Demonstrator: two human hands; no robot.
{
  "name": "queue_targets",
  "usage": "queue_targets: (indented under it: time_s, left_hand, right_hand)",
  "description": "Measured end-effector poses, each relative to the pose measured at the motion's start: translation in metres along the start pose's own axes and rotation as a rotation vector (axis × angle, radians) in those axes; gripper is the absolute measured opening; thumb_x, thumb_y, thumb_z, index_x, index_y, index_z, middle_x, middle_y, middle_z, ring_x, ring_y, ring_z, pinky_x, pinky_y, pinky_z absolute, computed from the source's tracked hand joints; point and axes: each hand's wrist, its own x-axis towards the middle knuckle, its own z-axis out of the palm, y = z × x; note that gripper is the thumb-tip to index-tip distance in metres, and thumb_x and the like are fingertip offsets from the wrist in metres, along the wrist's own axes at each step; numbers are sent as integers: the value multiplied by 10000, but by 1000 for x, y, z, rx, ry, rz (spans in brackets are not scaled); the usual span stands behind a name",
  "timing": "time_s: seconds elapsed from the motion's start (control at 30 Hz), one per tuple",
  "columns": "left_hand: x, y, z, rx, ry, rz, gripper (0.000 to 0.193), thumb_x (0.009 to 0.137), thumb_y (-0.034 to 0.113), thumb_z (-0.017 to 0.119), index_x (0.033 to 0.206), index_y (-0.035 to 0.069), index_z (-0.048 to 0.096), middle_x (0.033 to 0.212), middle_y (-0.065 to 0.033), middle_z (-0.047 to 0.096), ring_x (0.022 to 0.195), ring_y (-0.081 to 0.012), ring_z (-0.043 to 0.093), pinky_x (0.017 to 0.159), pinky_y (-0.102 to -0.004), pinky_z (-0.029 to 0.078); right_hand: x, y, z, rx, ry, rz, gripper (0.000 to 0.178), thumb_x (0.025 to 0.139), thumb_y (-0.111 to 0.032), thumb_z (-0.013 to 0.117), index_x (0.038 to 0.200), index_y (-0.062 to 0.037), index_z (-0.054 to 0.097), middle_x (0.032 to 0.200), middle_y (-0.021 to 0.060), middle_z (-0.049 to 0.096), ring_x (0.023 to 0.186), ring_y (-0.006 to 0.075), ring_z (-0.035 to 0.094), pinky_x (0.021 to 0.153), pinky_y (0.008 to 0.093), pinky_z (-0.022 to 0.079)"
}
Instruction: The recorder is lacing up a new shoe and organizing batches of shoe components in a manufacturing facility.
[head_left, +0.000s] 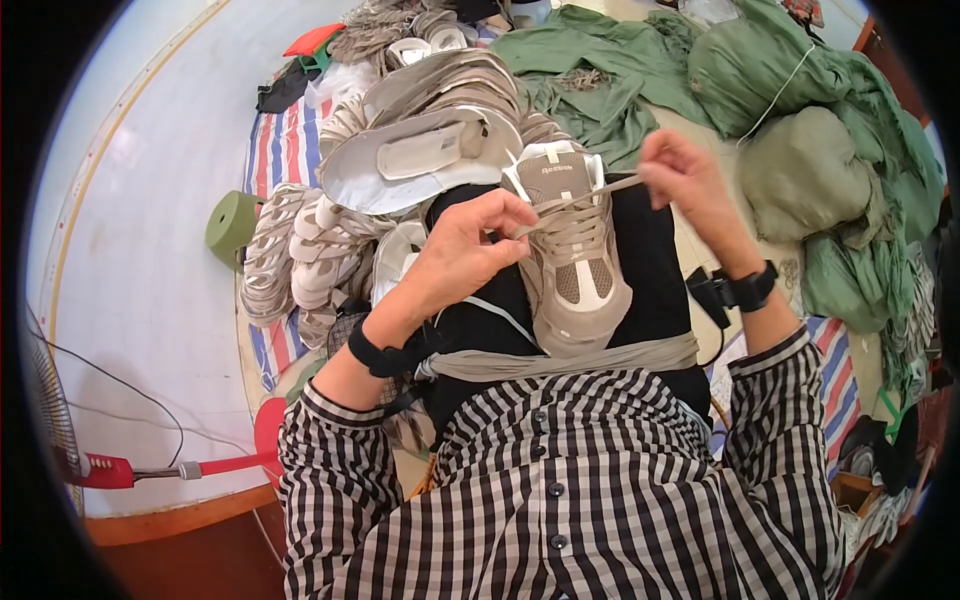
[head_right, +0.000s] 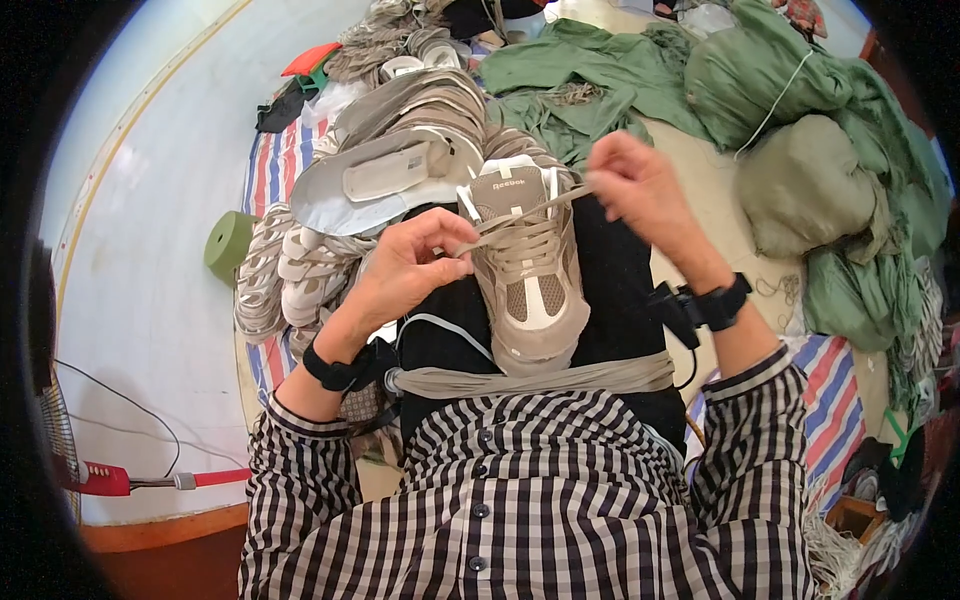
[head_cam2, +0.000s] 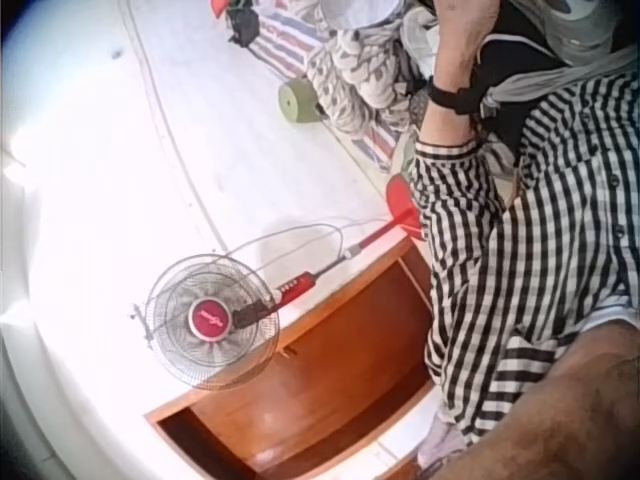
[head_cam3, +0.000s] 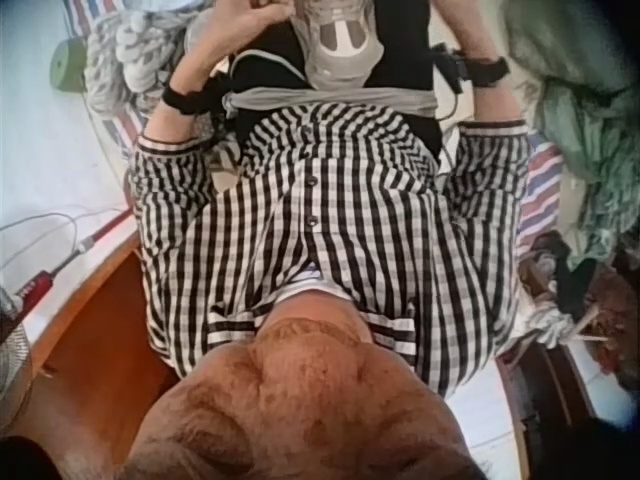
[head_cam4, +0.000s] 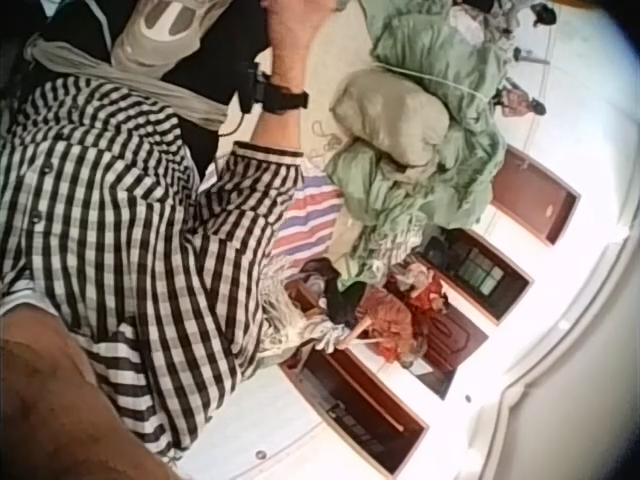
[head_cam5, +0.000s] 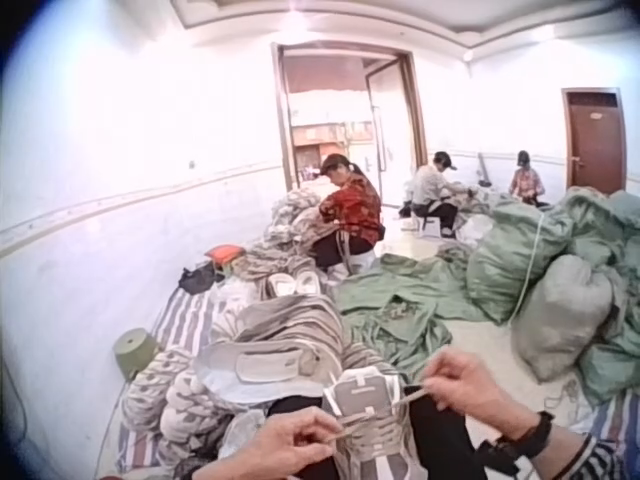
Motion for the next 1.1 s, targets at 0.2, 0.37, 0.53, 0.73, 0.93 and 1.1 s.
queue_targets:
  time_s: [0.2, 0.37, 0.53, 0.73, 0.93, 1.1]
  left_hand:
    - [1, -2, 3, 266, 108, 178, 203, 815, -26, 635, 1011, 27, 650, 938, -3, 642, 842, -65, 577, 725, -219, 471]
    - [17, -4, 13, 247, 63, 137, 195, 814, -8, 640, 1008, 15, 641, 944, -5, 642, 856, -82, 584, 766, -237, 483]
    - [22, -7, 13, 293, 142, 192, 213, 795, -16, 640, 1005, 22, 637, 943, -24, 633, 905, -123, 581, 738, -257, 486]
    - [30, -12, 17, 671, 269, 503, 214, 740, -21, 629, 946, 37, 625, 906, -89, 612, 940, -264, 563, 756, -337, 483]
    - [34, -11, 14, 716, 207, 484, 155, 714, -17, 604, 858, 41, 600, 854, -86, 600, 901, -299, 544, 769, -383, 475]
    - [33, -12, 11, 717, 196, 470, 157, 722, -12, 596, 868, 46, 597, 889, -82, 611, 924, -302, 547, 755, -391, 490]
  right_hand:
    - [-11, -6, -70, 94, 177, 61, 97, 864, -62, 625, 915, -84, 546, 670, -52, 487, 553, 40, 444, 515, 209, 429]
    - [-23, -12, -95, 172, 180, 12, 92, 871, -69, 622, 912, -89, 542, 652, -54, 461, 532, 44, 411, 517, 216, 426]
    - [-20, -11, -118, 200, 253, 21, 79, 882, -75, 621, 919, -92, 554, 644, -51, 452, 532, 49, 408, 527, 217, 413]
    - [-1, 2, -169, 348, 321, 35, 62, 892, -87, 634, 917, -100, 579, 632, -57, 446, 520, 54, 402, 512, 226, 388]
    - [35, 31, -205, 310, 354, 186, 203, 895, -76, 627, 756, -139, 493, 602, -41, 434, 480, 72, 363, 489, 245, 369]
    - [69, 67, -199, 232, 429, 257, 183, 875, -70, 630, 748, -130, 512, 602, -29, 473, 460, 88, 393, 471, 253, 394]
